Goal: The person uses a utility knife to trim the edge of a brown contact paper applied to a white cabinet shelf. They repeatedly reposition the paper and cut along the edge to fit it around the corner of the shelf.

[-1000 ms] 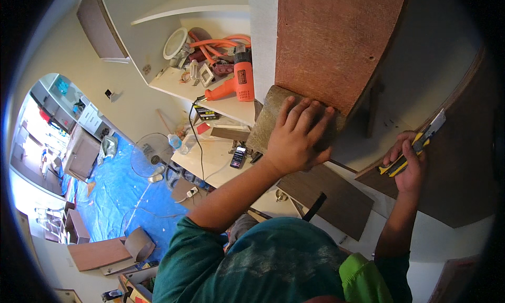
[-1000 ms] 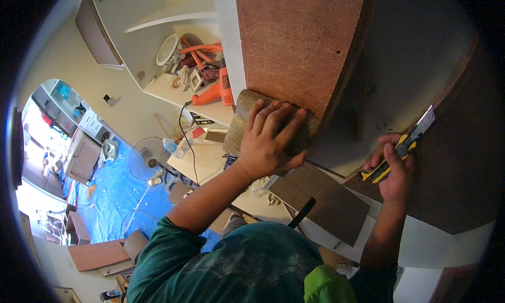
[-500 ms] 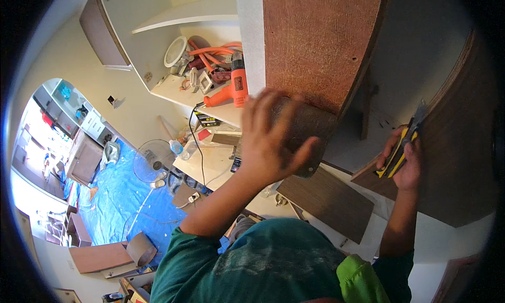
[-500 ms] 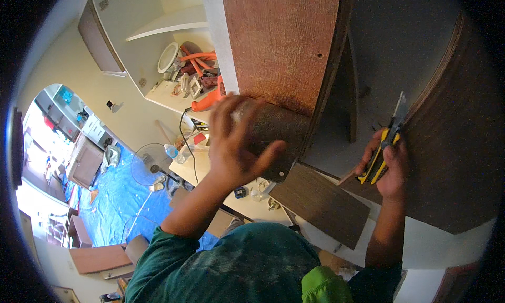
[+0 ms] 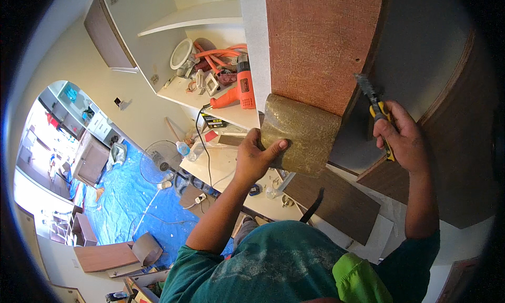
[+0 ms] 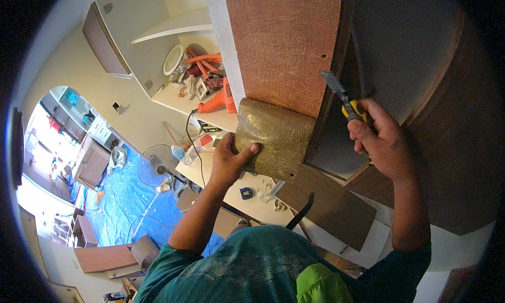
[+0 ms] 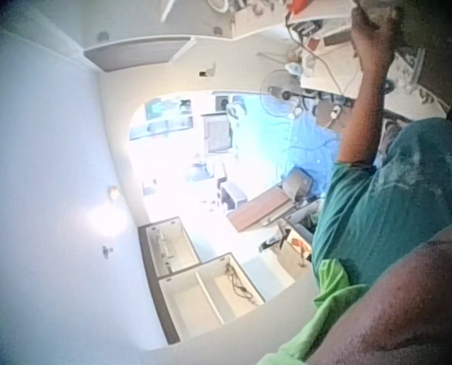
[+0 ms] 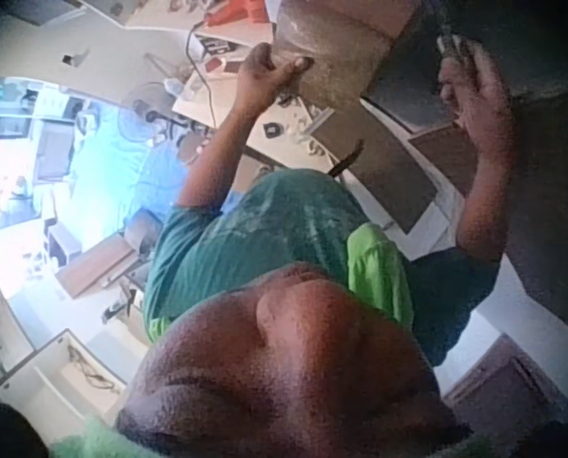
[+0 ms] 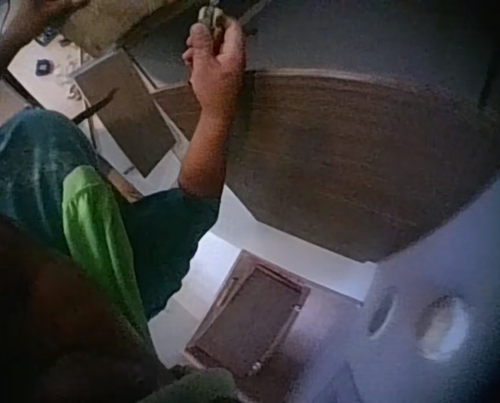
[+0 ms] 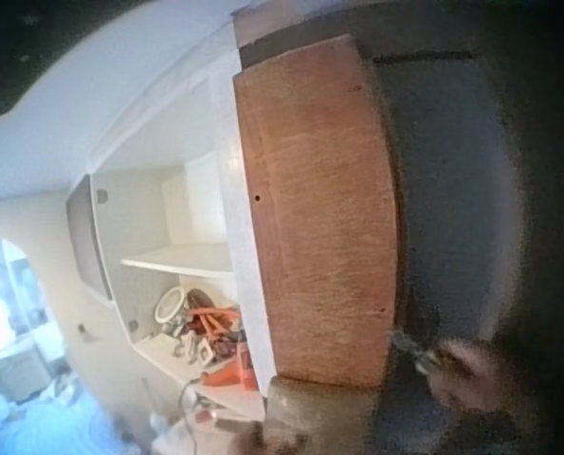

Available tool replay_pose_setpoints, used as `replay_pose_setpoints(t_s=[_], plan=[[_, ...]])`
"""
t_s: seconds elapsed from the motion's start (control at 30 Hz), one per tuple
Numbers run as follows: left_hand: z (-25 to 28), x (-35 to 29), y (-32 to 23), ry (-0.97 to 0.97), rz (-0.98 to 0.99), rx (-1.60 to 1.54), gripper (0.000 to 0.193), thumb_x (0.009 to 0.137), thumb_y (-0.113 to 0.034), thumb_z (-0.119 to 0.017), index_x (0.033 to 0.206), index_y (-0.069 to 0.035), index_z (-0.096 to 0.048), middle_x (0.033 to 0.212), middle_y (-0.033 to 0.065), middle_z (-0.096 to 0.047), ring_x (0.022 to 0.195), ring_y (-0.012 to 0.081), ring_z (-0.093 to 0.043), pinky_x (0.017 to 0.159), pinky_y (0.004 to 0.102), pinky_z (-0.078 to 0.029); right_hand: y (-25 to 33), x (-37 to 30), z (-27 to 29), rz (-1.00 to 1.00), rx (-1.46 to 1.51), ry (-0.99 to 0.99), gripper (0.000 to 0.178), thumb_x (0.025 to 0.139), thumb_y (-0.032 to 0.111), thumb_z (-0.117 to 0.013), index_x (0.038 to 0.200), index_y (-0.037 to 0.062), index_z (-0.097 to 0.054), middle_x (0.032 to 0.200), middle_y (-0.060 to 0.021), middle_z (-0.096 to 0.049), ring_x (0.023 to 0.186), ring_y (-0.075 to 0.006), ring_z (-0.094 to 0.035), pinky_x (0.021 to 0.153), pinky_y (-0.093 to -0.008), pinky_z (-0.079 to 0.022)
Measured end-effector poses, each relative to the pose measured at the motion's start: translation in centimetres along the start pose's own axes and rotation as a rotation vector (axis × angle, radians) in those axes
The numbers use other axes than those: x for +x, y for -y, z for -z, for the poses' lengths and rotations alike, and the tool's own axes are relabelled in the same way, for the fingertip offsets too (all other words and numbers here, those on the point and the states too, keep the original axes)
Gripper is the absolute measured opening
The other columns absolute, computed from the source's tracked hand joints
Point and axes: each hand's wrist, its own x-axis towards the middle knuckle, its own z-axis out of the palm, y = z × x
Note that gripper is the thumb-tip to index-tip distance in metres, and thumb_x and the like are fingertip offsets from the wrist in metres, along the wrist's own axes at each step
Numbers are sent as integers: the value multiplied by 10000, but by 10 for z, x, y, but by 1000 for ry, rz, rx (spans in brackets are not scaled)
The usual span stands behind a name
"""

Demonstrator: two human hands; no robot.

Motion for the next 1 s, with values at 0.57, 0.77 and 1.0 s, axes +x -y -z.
replay_pose_setpoints(t_s=[0.57,0.77,1.0], plan=[[-33,2,55,-102,-77,-181,512,814,-326,-867,1021,60,-601,896,130,-709,803,142,-630,739,294,-518,112,30,-37,105,-983,357,605,901,-7,-608,1467,186,-513,1046,-178,-622,931,-297,-657,838,-424,-545],[-31,-5,23,-53,-74,-229,424,864,-213,-826,1105,42,-587,998,108,-705,897,140,-645,821,291,-520,109,50,-71,449,-1305,317,497,931,104,-549,1425,162,-558,1057,-208,-643,923,-353,-697,779,-435,-575],[-33,-13,20,-76,0,-201,458,861,-259,-832,1095,51,-590,976,114,-707,878,137,-645,806,294,-521,111,70,-90,434,-1402,378,442,963,137,-509,1399,141,-580,1040,-204,-651,912,-360,-705,793,-460,-579]])
